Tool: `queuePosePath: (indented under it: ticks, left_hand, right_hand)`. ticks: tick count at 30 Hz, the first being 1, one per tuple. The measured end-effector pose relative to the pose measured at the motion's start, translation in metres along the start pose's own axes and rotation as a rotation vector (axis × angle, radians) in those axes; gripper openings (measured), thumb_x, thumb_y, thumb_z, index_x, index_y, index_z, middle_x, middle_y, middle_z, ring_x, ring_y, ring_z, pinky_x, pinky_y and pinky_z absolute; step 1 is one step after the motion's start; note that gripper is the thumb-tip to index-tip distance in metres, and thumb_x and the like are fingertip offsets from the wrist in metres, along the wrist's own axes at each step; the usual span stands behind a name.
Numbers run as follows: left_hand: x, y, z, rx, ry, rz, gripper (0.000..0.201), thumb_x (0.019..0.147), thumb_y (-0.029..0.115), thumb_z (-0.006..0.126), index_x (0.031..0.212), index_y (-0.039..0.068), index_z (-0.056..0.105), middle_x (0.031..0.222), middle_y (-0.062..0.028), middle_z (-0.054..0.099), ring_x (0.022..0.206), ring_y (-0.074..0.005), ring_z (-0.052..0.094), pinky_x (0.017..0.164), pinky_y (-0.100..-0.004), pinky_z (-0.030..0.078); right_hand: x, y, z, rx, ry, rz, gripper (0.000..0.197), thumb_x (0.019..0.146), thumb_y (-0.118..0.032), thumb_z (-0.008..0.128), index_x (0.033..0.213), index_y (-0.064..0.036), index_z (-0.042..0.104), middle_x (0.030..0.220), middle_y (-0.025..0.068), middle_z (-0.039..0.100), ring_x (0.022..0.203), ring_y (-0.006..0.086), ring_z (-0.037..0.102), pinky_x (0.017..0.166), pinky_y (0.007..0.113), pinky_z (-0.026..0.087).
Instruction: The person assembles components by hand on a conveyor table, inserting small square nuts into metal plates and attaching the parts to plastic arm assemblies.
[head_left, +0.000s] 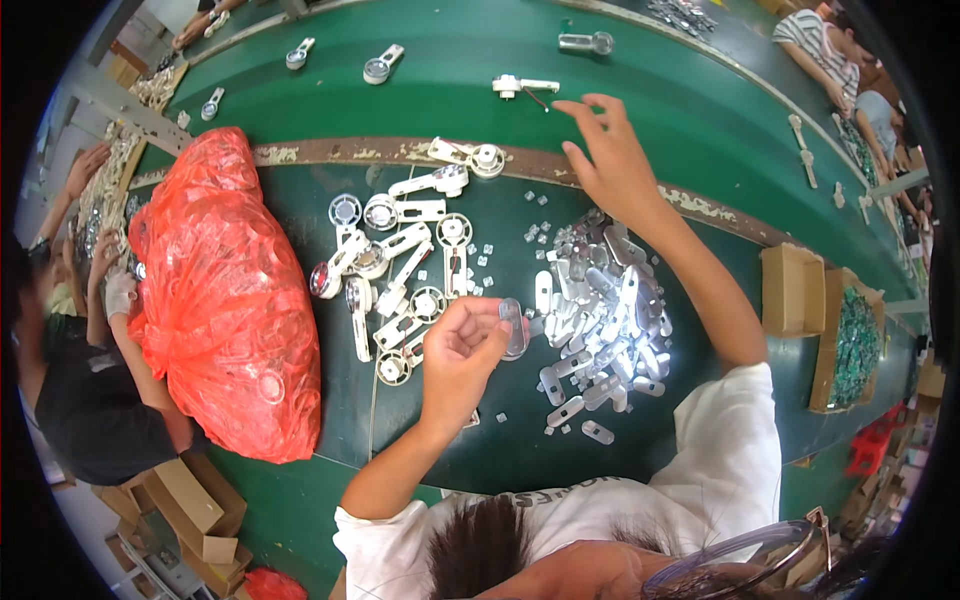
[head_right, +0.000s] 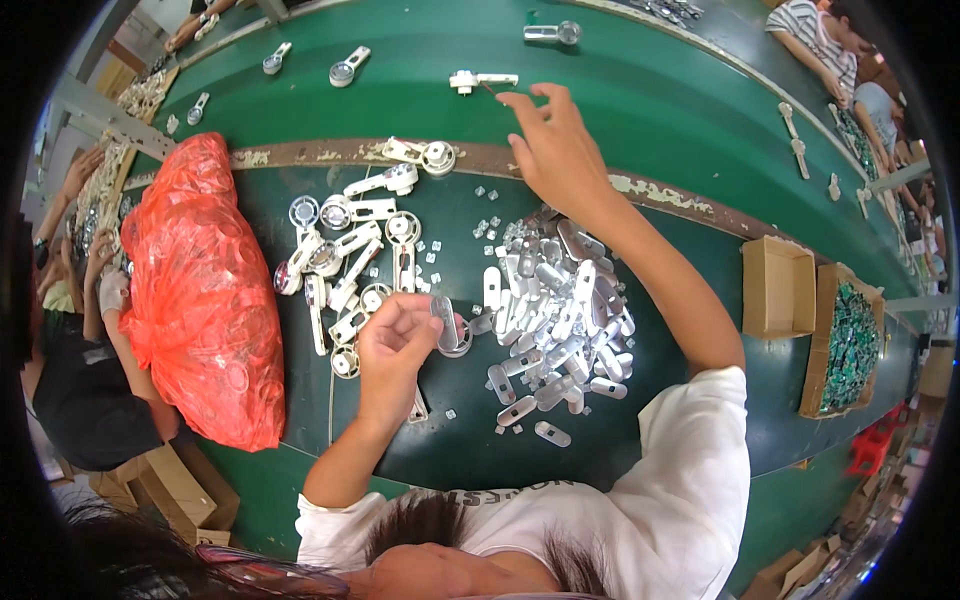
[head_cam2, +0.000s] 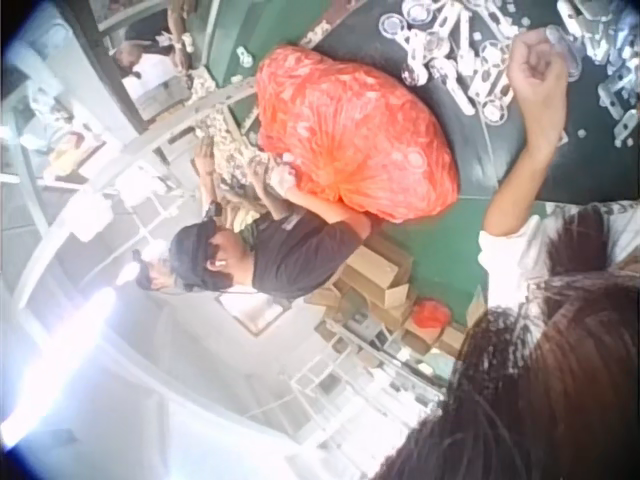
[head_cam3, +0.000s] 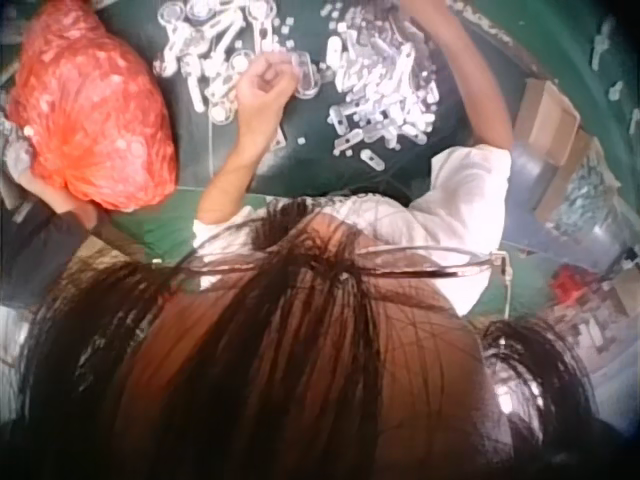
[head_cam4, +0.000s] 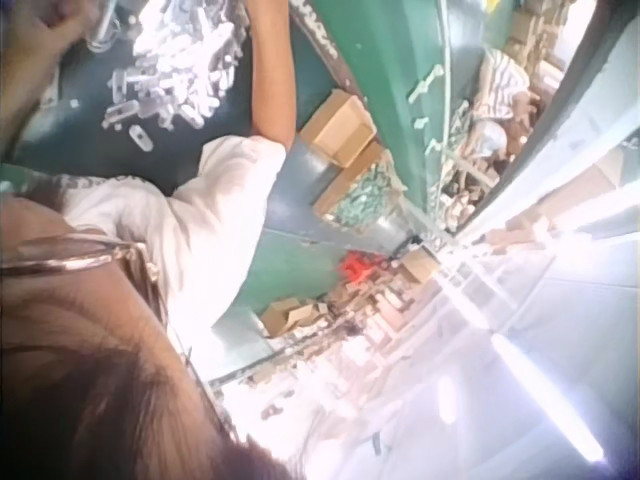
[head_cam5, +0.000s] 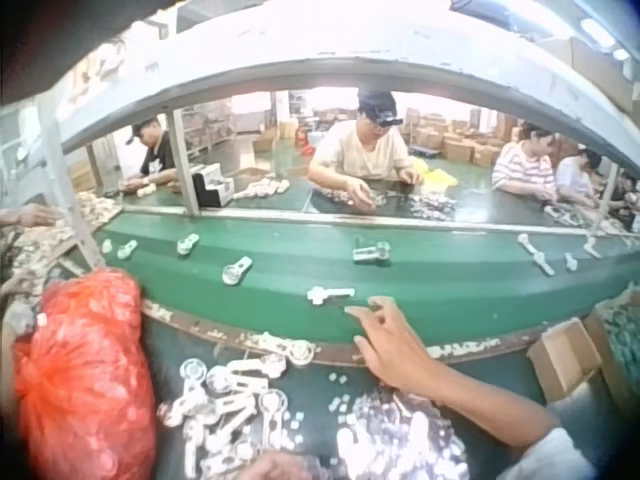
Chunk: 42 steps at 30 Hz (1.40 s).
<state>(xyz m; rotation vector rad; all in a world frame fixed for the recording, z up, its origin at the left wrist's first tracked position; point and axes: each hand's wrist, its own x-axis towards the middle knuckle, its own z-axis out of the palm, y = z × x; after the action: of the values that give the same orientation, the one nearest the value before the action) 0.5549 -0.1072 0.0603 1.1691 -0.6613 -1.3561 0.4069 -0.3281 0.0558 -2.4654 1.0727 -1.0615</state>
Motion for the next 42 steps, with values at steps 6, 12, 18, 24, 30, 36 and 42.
queuePosePath:
  ticks: [6,12,18,24,30,36,42]
  left_hand:
    - [0.001,-0.004,-0.006,-0.053,0.001,-0.042,0.017,0.088,0.0,0.054,0.104,-0.005,0.055,0.09,-0.014,0.066,0.083,-0.0172,0.065,0.075,-0.0263,0.051]
    - [0.001,-0.005,-0.005,-0.084,0.004,-0.054,0.018,0.087,0.0,0.054,0.104,-0.005,0.055,0.089,-0.015,0.066,0.079,-0.018,0.065,0.072,-0.027,0.05]
    - [0.002,-0.002,-0.001,-0.053,0.021,-0.068,0.016,0.088,0.0,0.051,0.103,-0.006,0.054,0.085,-0.0153,0.066,0.076,-0.0193,0.065,0.073,-0.0299,0.053]
    - [0.005,-0.007,-0.004,-0.068,-0.01,-0.072,0.018,0.088,0.001,0.054,0.104,-0.006,0.056,0.09,-0.0156,0.067,0.079,-0.0175,0.065,0.071,-0.0258,0.05]
    - [0.002,-0.004,-0.005,-0.064,0.024,-0.087,0.02,0.087,0.001,0.056,0.105,-0.006,0.057,0.088,-0.0127,0.067,0.078,-0.0145,0.065,0.068,-0.0225,0.049]
    - [0.004,-0.006,-0.016,0.562,-0.175,0.002,0.031,0.084,0.003,0.062,0.114,0.001,0.059,0.076,-0.0043,0.067,0.061,-0.003,0.056,0.056,-0.0178,0.045]
    - [-0.017,0.013,0.001,0.799,-0.543,-0.033,0.016,0.08,0.003,0.064,0.095,0.002,0.062,0.079,-0.0092,0.067,0.063,-0.0157,0.064,0.058,-0.0259,0.049]
  right_hand:
    - [0.038,0.005,0.059,-0.38,-0.128,-0.287,0.053,0.078,-0.003,0.054,0.128,-0.0214,0.048,0.133,0.0235,0.036,0.119,0.0427,0.04,0.095,0.05,0.038]
    - [0.063,0.053,0.097,-0.534,-0.016,-0.188,0.057,0.074,-0.007,0.059,0.129,-0.0122,0.044,0.128,0.0247,0.041,0.119,0.0424,0.039,0.09,0.053,0.037]
    - [0.059,0.073,0.085,-0.426,-0.125,-0.186,0.046,0.075,-0.009,0.058,0.12,-0.0132,0.051,0.101,0.0172,0.056,0.093,0.0338,0.054,0.077,0.046,0.04]
    - [0.056,0.081,0.078,-0.398,-0.124,-0.221,0.039,0.078,-0.013,0.058,0.117,-0.0155,0.053,0.096,0.0151,0.057,0.088,0.0307,0.055,0.074,0.045,0.039]
    - [0.095,0.134,0.056,-0.644,0.415,0.082,0.041,0.083,-0.02,0.054,0.124,-0.0197,0.05,0.116,0.0194,0.055,0.108,0.0354,0.05,0.085,0.048,0.04]
    - [0.087,0.252,0.009,-0.357,0.091,0.377,0.039,0.082,-0.026,0.057,0.119,-0.0368,0.051,0.109,0.0145,0.06,0.109,0.0324,0.053,0.085,0.055,0.038]
    - [0.069,0.233,-0.018,0.07,0.132,0.449,0.026,0.086,-0.023,0.057,0.112,-0.0214,0.054,0.077,0.0069,0.059,0.073,0.0189,0.06,0.066,0.036,0.046]
